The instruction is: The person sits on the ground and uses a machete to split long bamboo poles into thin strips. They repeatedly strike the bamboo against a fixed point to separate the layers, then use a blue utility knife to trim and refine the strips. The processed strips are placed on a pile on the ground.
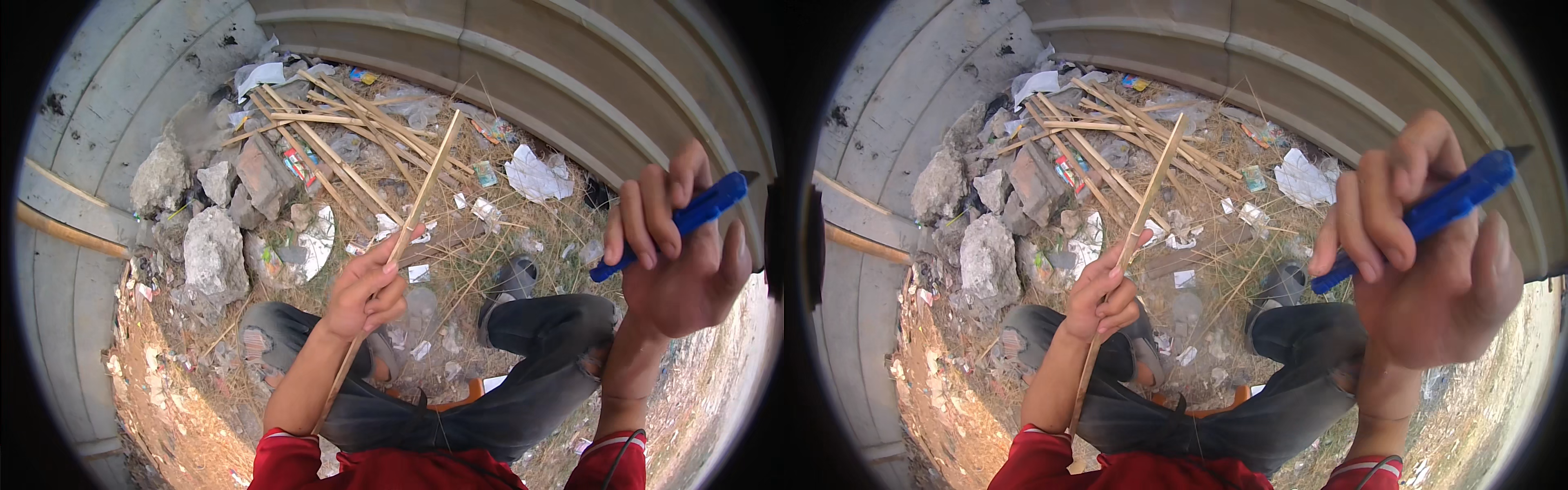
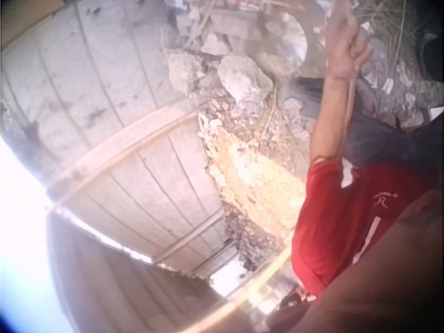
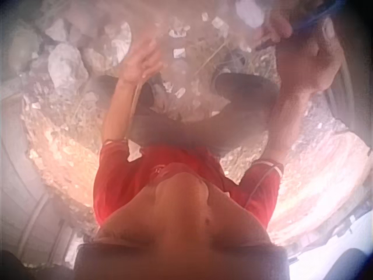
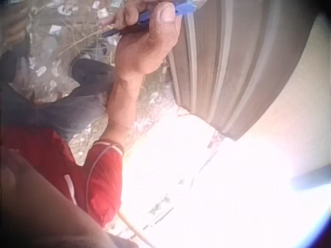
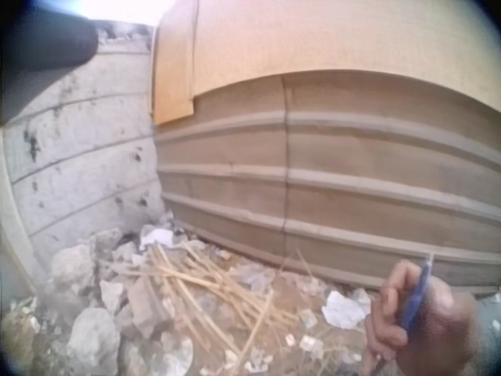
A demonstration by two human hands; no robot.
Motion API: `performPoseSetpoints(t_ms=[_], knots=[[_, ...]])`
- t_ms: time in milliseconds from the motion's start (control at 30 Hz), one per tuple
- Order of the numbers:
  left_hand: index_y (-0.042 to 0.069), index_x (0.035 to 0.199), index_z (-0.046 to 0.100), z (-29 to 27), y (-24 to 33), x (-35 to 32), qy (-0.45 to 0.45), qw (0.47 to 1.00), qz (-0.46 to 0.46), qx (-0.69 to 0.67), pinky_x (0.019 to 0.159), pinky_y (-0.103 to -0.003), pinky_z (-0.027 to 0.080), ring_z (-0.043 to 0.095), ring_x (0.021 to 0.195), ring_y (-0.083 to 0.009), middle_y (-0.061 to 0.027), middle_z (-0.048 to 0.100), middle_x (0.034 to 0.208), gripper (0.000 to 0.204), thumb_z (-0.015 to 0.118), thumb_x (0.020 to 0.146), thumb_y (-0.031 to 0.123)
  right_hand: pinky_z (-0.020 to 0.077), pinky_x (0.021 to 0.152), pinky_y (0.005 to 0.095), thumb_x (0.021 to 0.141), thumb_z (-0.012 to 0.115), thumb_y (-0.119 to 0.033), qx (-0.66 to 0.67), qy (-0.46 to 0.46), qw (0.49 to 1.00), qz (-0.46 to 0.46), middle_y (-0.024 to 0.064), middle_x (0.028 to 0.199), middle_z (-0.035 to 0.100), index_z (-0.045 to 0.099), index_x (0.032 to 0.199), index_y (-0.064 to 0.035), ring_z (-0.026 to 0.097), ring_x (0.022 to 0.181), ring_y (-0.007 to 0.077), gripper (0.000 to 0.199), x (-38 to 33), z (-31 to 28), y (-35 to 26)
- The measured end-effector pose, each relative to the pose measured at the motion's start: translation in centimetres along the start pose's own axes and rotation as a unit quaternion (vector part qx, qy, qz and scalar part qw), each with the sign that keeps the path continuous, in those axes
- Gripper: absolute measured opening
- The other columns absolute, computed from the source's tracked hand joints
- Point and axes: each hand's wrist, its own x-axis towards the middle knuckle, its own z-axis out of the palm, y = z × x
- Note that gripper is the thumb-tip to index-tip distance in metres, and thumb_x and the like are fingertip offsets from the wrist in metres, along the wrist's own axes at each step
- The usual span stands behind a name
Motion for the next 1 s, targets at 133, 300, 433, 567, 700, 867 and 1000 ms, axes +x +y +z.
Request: performPoseSetpoints(t_ms=[133,300,433,567,700,867,1000], knots=[[0.003,0.157,0.028,0.9,-0.4,0.0,-0.015,0.999,-0.028,0.004,0.041,-0.02,0.025,0.021,0.04,-0.0041,0.007,0.027,0.053,0.052,0.039,0.107,0.017,0.0437,0.054,0.0369,0.105,0.049,-0.038,-0.39,-0.052,0.901,0.185,0.0059,0.064,0.05,0.056,0.096,-0.0009,0.049,0.057,0.0183,0.039,1.8,-2.1,7.3],[0.004,0.156,0.03,1.3,-1.1,0.3,0.014,0.995,-0.022,0.096,0.044,-0.022,0.022,0.022,0.044,-0.0021,0.0086,0.027,0.055,0.053,0.045,0.106,0.014,0.0421,0.057,0.0442,0.105,0.049,-0.041,-0.55,-0.085,0.819,0.139,0.0189,0.06,0.053,0.063,0.092,0.0032,0.052,0.055,0.0309,0.049,2.9,-2.8,9.5],[-0.001,0.155,0.03,1.5,-1.7,0.3,0.026,0.988,-0.008,0.153,0.042,-0.021,0.023,0.021,0.041,-0.0022,0.0077,0.027,0.052,0.054,0.045,0.106,0.016,0.0428,0.057,0.0434,0.105,0.05,-0.043,-0.573,-0.062,0.807,0.128,0.0193,0.058,0.054,0.065,0.09,0.0039,0.049,0.052,0.0326,0.051,3.4,-3.6,9.8],[0.0,0.154,0.032,1.3,-1.9,0.3,0.022,0.99,-0.014,0.142,0.043,-0.021,0.022,0.022,0.043,-0.0017,0.0082,0.028,0.053,0.054,0.047,0.105,0.015,0.0438,0.057,0.0442,0.104,0.05,-0.043,-0.568,-0.057,0.805,0.162,0.0208,0.059,0.056,0.067,0.091,0.004,0.052,0.053,0.0362,0.052,3.3,-3.1,9.7],[0.003,0.155,0.033,1.2,-1.2,0.4,0.025,0.991,-0.028,0.125,0.044,-0.023,0.021,0.024,0.045,-0.0016,0.0086,0.029,0.056,0.054,0.05,0.105,0.012,0.0448,0.057,0.0467,0.104,0.05,-0.043,-0.564,-0.141,0.804,0.126,0.0224,0.06,0.058,0.067,0.09,0.004,0.056,0.056,0.0418,0.052,1.1,-1.9,11.0],[0.003,0.155,0.033,1.2,-1.4,0.2,0.027,0.991,-0.024,0.131,0.044,-0.023,0.021,0.024,0.043,-0.0024,0.0084,0.029,0.054,0.054,0.049,0.104,0.01,0.0467,0.058,0.0486,0.104,0.051,-0.041,-0.569,-0.068,0.803,0.166,0.0235,0.06,0.059,0.066,0.088,0.0037,0.061,0.061,0.0447,0.05,3.0,-2.1,10.0],[0.003,0.155,0.033,1.2,-1.1,-0.1,0.027,0.992,-0.027,0.12,0.043,-0.023,0.021,0.023,0.042,-0.0026,0.0083,0.028,0.054,0.054,0.048,0.104,0.009,0.0462,0.057,0.0483,0.104,0.05,-0.041,-0.567,-0.118,0.805,0.129,0.024,0.059,0.058,0.065,0.087,0.004,0.061,0.06,0.0439,0.05,1.2,-2.2,11.0]])
